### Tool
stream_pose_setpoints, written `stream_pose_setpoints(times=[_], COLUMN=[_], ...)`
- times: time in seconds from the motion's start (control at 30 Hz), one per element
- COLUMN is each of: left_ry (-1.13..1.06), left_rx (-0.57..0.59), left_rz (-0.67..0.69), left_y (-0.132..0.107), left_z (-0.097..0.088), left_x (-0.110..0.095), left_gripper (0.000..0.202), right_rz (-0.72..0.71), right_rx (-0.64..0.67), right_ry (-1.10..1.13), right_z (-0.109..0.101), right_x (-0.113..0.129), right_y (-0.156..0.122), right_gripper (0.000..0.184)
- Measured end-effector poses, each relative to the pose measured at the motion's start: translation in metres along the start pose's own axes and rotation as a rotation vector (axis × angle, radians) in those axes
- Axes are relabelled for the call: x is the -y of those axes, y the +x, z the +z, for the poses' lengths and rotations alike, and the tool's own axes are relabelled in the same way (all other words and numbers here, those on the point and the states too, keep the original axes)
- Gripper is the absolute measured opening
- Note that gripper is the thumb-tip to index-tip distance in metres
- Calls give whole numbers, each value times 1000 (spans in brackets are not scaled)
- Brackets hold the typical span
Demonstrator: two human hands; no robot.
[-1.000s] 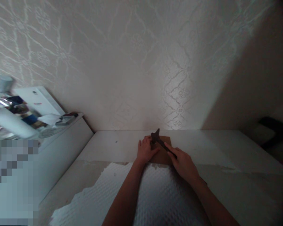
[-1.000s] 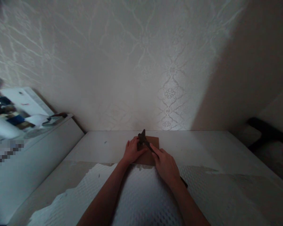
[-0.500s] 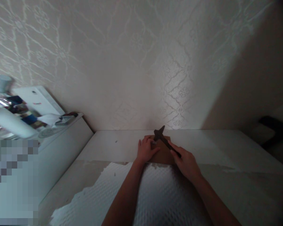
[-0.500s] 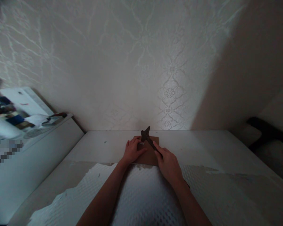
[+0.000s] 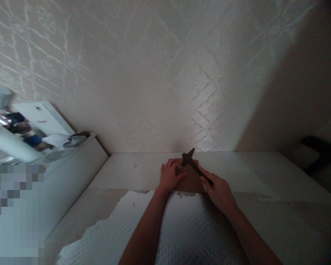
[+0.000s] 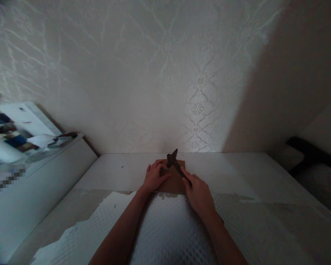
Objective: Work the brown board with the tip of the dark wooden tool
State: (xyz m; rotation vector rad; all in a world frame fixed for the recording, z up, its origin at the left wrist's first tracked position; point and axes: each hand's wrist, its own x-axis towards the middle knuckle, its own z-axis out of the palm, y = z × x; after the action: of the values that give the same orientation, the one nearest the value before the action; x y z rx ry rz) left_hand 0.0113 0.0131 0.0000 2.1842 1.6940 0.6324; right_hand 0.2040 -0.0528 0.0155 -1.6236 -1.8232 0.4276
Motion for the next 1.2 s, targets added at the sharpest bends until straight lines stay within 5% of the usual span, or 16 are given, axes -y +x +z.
stream_pose_setpoints(times=[1.2], left_ry=[26], left_rx=[-29], left_rz=[16], left_y=[1], left_z=[5], left_x=[4], left_gripper=[31], right_rz=[-13], right_rx=[21], right_ry=[-25], right_z=[1], right_x=[-1], right_y=[-1], right_gripper=[44])
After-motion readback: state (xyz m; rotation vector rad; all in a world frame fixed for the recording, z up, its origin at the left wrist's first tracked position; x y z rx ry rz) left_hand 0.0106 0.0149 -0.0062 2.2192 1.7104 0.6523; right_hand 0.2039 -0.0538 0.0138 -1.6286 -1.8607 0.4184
